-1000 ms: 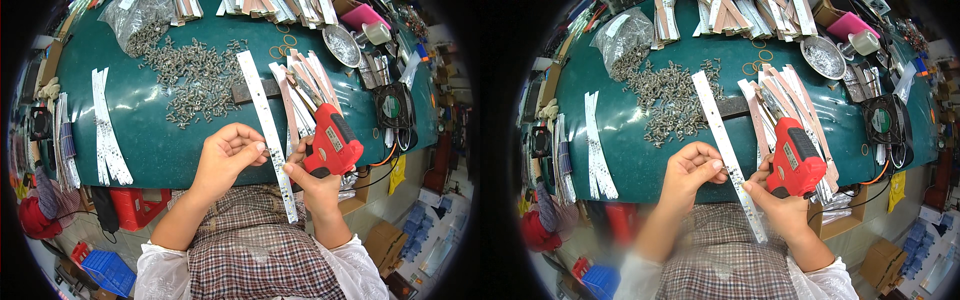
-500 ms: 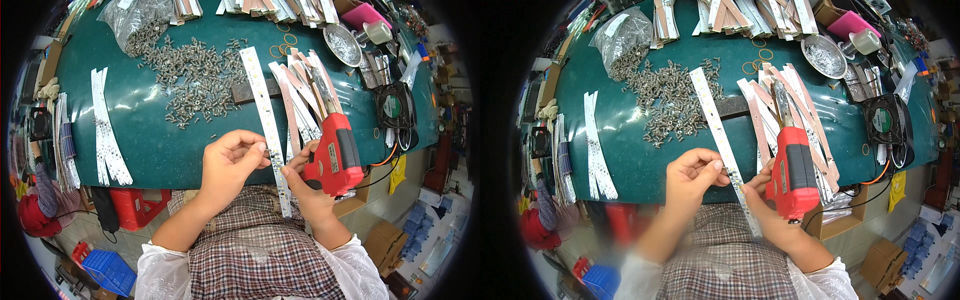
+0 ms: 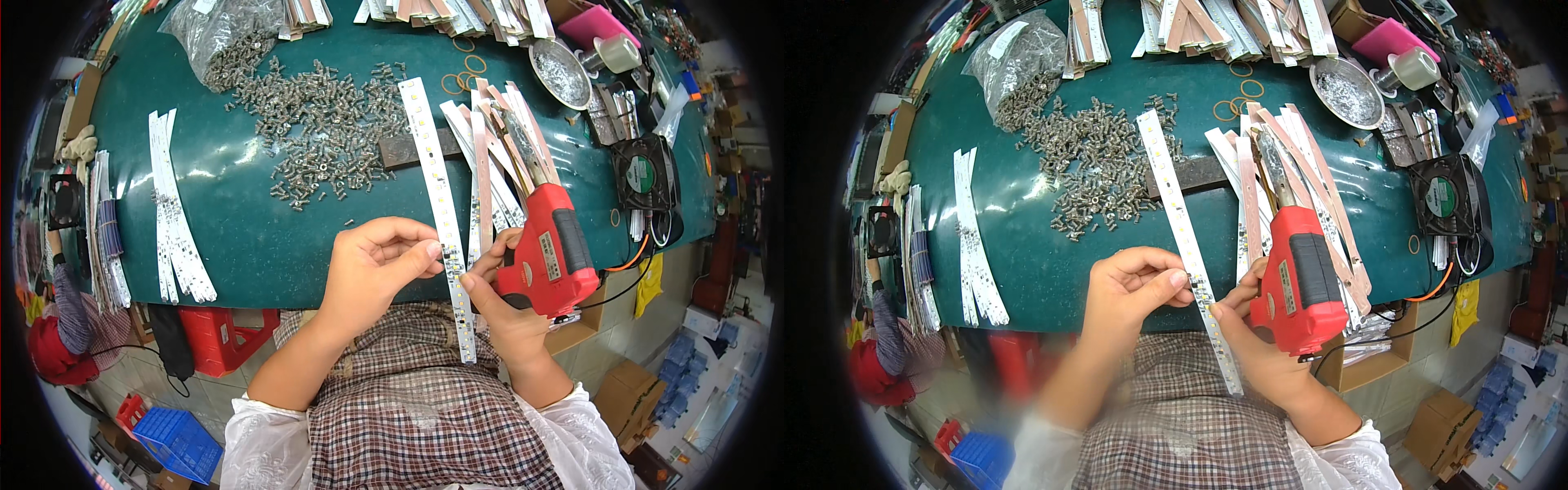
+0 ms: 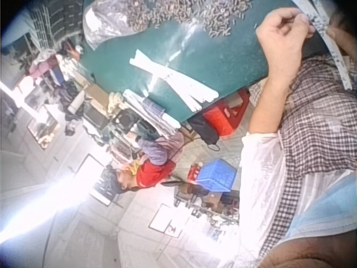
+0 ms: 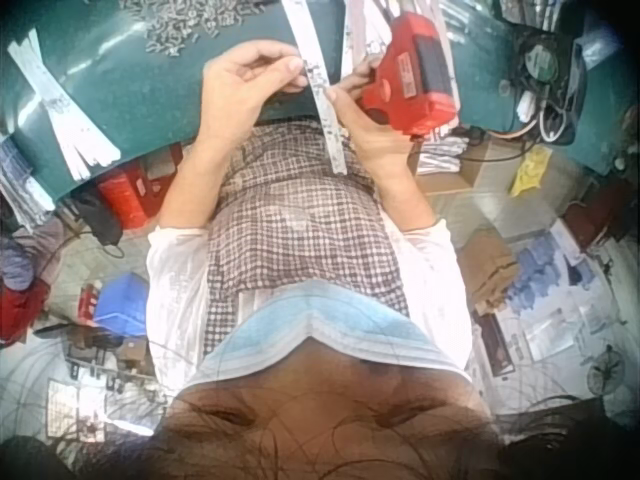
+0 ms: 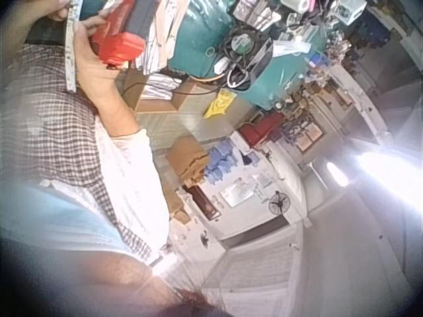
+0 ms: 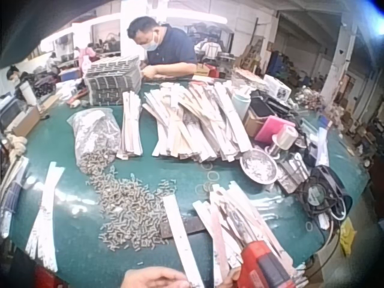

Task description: The person attaches lenses and LEDs to circuit board strips using a handheld soldering gun.

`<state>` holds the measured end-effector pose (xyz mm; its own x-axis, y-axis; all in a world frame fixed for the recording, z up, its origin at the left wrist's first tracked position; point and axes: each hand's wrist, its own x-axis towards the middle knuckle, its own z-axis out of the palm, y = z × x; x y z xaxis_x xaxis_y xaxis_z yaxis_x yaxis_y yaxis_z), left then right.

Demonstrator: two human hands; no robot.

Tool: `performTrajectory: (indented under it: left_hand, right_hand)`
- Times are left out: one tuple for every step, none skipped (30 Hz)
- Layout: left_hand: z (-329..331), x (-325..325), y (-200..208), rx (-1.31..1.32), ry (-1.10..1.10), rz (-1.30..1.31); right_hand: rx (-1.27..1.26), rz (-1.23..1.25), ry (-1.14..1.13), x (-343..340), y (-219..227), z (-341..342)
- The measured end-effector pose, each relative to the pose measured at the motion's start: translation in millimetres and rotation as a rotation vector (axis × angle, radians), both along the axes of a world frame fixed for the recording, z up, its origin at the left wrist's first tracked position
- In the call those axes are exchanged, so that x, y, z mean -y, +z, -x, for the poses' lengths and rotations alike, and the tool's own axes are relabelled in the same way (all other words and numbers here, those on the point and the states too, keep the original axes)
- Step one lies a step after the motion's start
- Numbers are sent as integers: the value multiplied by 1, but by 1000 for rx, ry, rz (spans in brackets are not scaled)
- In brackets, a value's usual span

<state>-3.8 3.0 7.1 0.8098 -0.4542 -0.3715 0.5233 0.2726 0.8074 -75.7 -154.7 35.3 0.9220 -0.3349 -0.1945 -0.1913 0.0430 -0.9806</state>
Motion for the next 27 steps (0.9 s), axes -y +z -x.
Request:
performTrajectory:
  left_hand:
    - [-1,-1,-1,0,1,0]
    - [-2,-2,-3,-13,-22,14]
    - [-3,-3,-4,-25,-46,28]
    - [-4,-3,-5,-26,-45,28]
    - [-4,-2,-5,-26,-52,20]
    - [-4,-2,-5,-25,-59,13]
    - [-4,-1,-5,-26,-60,13]
    - [-4,0,-5,-22,-58,0]
    - [-4,1,-5,-18,-57,-14]
    - [-4,1,-5,-18,-56,-15]
    - [-4,2,-6,-11,-51,-21]
    - [-4,3,-6,-3,-46,-28]
    - [-4,4,-7,-4,-46,-28]
    - [-5,5,-8,1,-39,-60]
    - [-6,6,-9,5,-32,-93]
    - [-9,6,-9,4,-31,-93]
    - [-12,7,-11,40,-22,-175]
    - [-16,7,-12,75,-14,-257]
    - [-19,7,-16,120,4,-337]
    - [-23,8,-18,115,2,-336]
    - [-26,8,-20,266,-29,-536]
    - [-27,8,-22,417,-62,-735]
    - [-26,8,-21,487,-28,-773]
    - [-25,7,-19,479,-27,-776]
    - [-25,6,-15,555,-27,-889]
    - [-26,5,-10,635,-29,-999]
    - [-26,5,-8,629,-31,-997]
  right_hand:
    - [-1,-9,24,1,2,0]
    - [-3,-18,48,1,3,-1]
    - [-3,-18,49,1,2,-1]
    - [9,-38,52,1,2,-1]
    - [20,-57,52,2,1,-1]
    - [20,-56,51,1,0,0]
    - [10,-45,31,1,-1,0]
    - [1,-36,13,1,-2,0]
    - [1,-37,14,0,-2,1]
    - [-12,-19,29,-1,-1,1]
    - [-24,0,42,-1,-1,0]
    - [-25,0,42,-2,-2,0]
    - [-25,-13,24,-4,-2,0]
    - [-25,-26,5,-5,-3,0]
    - [-26,-26,6,-5,-4,1]
    - [-3,38,17,-6,-5,2]
    - [19,103,31,-7,-5,3]
    - [16,103,34,-3,-3,5]
    - [-44,266,143,4,2,8]
    - [-107,429,249,8,5,11]
    - [-42,423,181,6,7,17]
    - [-49,424,182,8,2,29]
    - [-115,529,126,14,-8,44]
    - [-182,631,77,14,-5,41]
    - [-74,417,282,26,21,38]
    - [-79,418,284,28,23,41]
    - [-158,327,288,28,25,46]
